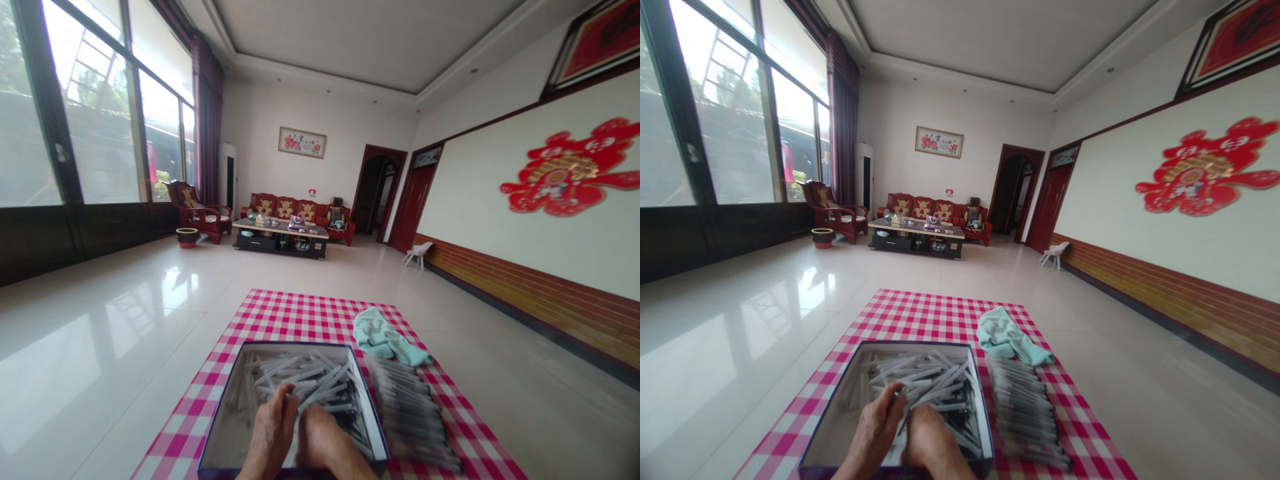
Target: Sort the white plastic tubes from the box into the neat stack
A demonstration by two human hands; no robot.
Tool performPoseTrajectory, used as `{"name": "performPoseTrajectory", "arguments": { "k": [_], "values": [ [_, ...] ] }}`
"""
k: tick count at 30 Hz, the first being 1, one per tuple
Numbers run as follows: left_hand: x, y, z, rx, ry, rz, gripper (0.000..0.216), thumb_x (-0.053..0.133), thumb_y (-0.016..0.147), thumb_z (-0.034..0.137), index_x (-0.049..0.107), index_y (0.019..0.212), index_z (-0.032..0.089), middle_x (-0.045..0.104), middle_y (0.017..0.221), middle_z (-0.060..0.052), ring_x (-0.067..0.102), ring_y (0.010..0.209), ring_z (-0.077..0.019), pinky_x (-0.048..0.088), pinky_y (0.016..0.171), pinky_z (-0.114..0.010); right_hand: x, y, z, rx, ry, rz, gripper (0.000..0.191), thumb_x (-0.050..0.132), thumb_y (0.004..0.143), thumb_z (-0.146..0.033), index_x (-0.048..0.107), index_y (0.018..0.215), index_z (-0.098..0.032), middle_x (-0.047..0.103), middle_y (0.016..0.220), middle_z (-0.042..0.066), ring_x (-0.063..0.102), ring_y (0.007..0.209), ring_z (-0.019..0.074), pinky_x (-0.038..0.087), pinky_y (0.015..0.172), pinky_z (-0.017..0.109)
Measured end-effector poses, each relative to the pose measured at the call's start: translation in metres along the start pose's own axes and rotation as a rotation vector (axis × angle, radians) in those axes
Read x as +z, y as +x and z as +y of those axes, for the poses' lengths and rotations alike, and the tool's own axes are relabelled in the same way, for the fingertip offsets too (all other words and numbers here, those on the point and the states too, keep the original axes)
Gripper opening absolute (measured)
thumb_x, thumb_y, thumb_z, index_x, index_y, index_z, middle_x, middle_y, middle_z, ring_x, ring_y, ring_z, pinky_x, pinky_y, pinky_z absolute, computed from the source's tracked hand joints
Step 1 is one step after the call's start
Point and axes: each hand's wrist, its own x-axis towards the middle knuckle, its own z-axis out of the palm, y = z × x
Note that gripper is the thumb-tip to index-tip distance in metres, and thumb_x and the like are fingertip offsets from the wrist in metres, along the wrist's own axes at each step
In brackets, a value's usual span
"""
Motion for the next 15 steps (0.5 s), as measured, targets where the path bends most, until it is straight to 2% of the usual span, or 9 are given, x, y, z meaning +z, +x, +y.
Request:
{"name": "performPoseTrajectory", "arguments": {
  "k": [3,7,9,12,15],
  "values": [
    [0.002,-0.001,-0.004,0.026,-0.011,0.015,0.022,0.044,0.088,0.031,0.063,0.096,0.022,0.073,0.071,-0.001,0.070,0.064,-0.0154,0.052,0.059,-0.020,0.011,0.007,0.005,-0.014,0.007,-0.010,0.042,0.054,0.035,-0.005,0.021,0.021,-0.027,0.023,0.023,-0.010,0.056,0.051,0.0189,0.048,0.061,0.030],
    [0.003,-0.002,-0.007,0.075,0.007,0.053,0.025,0.047,0.088,0.035,0.066,0.098,0.022,0.075,0.081,-0.003,0.071,0.072,-0.0156,0.053,0.065,-0.019,0.010,0.008,0.003,-0.018,0.034,-0.017,0.040,0.054,0.036,-0.005,0.025,0.019,-0.027,0.018,0.021,-0.010,0.053,0.045,0.0176,0.045,0.054,0.028],
    [0.004,-0.002,-0.007,0.079,0.008,0.049,0.026,0.048,0.088,0.036,0.067,0.098,0.022,0.075,0.083,-0.003,0.071,0.073,-0.0154,0.053,0.065,-0.018,0.000,0.004,-0.002,-0.016,0.058,0.006,0.032,0.055,0.042,-0.008,0.034,0.024,-0.025,0.028,0.023,-0.008,0.050,0.042,0.0152,0.041,0.047,0.025],
    [0.003,0.000,-0.005,0.067,0.003,0.053,0.026,0.048,0.088,0.036,0.069,0.095,0.022,0.075,0.079,-0.003,0.071,0.070,-0.0152,0.053,0.063,-0.018,-0.020,-0.004,-0.012,0.003,0.123,0.025,0.015,0.055,0.055,-0.015,0.054,0.041,-0.020,0.050,0.037,-0.004,0.050,0.041,0.0125,0.036,0.043,0.023],
    [0.003,0.001,-0.003,0.067,-0.008,0.040,0.025,0.049,0.088,0.034,0.068,0.095,0.022,0.075,0.076,-0.002,0.071,0.067,-0.0145,0.053,0.060,-0.017,-0.034,-0.011,-0.020,0.128,0.418,0.001,0.009,0.055,0.065,-0.024,0.060,0.060,-0.018,0.057,0.049,-0.003,0.052,0.044,0.0119,0.038,0.043,0.021]
  ]
}}
